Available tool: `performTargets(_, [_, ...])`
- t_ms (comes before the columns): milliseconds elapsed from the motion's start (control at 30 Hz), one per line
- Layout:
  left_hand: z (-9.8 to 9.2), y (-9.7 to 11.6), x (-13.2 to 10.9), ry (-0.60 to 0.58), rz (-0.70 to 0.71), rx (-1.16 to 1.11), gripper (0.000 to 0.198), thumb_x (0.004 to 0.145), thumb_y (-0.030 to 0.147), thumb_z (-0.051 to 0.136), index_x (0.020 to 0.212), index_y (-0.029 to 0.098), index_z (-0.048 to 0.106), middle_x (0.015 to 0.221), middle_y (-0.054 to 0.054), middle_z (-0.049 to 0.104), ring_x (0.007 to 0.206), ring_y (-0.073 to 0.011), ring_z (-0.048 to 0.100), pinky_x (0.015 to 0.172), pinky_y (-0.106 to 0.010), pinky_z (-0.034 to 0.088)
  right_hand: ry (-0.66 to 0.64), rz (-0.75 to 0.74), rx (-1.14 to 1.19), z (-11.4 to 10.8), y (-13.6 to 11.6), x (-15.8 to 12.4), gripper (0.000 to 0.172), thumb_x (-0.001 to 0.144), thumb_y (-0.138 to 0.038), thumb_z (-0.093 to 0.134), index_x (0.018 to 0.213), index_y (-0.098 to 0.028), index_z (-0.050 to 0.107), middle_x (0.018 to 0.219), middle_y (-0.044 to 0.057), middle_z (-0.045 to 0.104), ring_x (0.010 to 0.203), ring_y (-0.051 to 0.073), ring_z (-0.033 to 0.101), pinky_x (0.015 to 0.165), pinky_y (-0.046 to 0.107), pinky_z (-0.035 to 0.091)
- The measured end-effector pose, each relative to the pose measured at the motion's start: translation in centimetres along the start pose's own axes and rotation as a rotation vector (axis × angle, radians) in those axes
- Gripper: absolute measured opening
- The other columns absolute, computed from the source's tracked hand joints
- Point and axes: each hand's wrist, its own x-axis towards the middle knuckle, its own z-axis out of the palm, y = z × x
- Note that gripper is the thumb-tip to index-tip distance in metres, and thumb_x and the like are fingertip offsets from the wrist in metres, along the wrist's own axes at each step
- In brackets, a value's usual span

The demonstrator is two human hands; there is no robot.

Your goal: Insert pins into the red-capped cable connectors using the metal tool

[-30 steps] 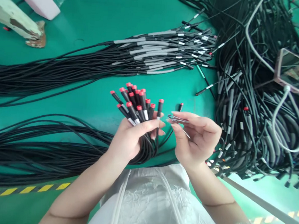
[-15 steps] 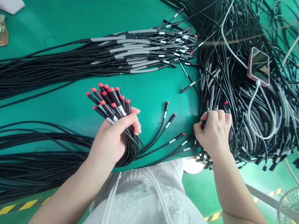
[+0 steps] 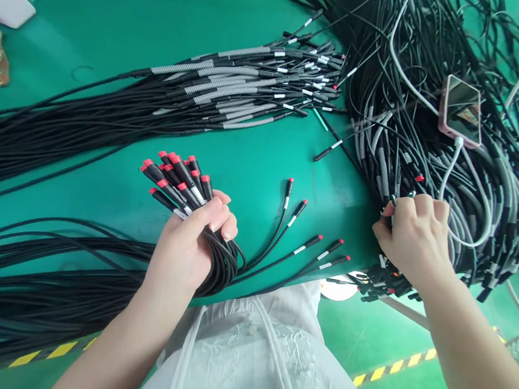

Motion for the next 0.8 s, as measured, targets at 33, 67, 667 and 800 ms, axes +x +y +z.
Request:
performTargets(33, [-0.1,0.1,-0.1,-0.011,-0.006,-0.004,0.005,0.075,0.017,0.072,0.075,0.012,0.07,0.058,0.003,0.042,0.053,-0.0077,0.042,0.049,-0.021,0.036,-0.003,0.012,0.03,0.0,0.3,0.0,0.014,0.077,-0.021,0.059,0.075,-0.027,0.046,0.078,0.008,0.043,0.081,0.031,0.052,0.077,0.052,0.044])
performTargets(67, [-0.1,0.2,-0.1,-0.03,-0.013,-0.01,0.007,0.073,0.018,0.071,0.076,0.012,0.07,0.06,0.002,0.044,0.054,-0.0088,0.044,0.05,-0.022,0.037,-0.008,0.014,0.051,-0.1,0.5,0.1,0.015,0.077,-0.022,0.06,0.075,-0.027,0.046,0.078,0.008,0.044,0.081,0.031,0.052,0.077,0.051,0.043])
performTargets(667, [-0.5,0.0,-0.6,-0.194,0.033,0.048,0.007,0.074,0.016,0.07,0.069,0.017,0.066,0.048,0.009,0.034,0.04,-0.0051,0.039,0.043,-0.019,0.029,-0.104,0.027,0.348,0.9,-14.4,2.9,0.024,0.087,-0.038,0.071,0.078,-0.019,0.06,0.073,0.005,0.054,0.075,0.025,0.05,0.069,0.034,0.041])
performTargets(800, [-0.5,-0.3,-0.6,-0.186,0.02,0.046,0.004,0.073,0.018,0.073,0.072,0.016,0.07,0.046,0.008,0.039,0.039,-0.0048,0.04,0.042,-0.019,0.03,-0.136,0.101,0.392,0.7,-15.0,3.1,0.009,0.081,-0.02,0.065,0.074,-0.02,0.059,0.07,0.004,0.053,0.074,0.024,0.051,0.067,0.033,0.04])
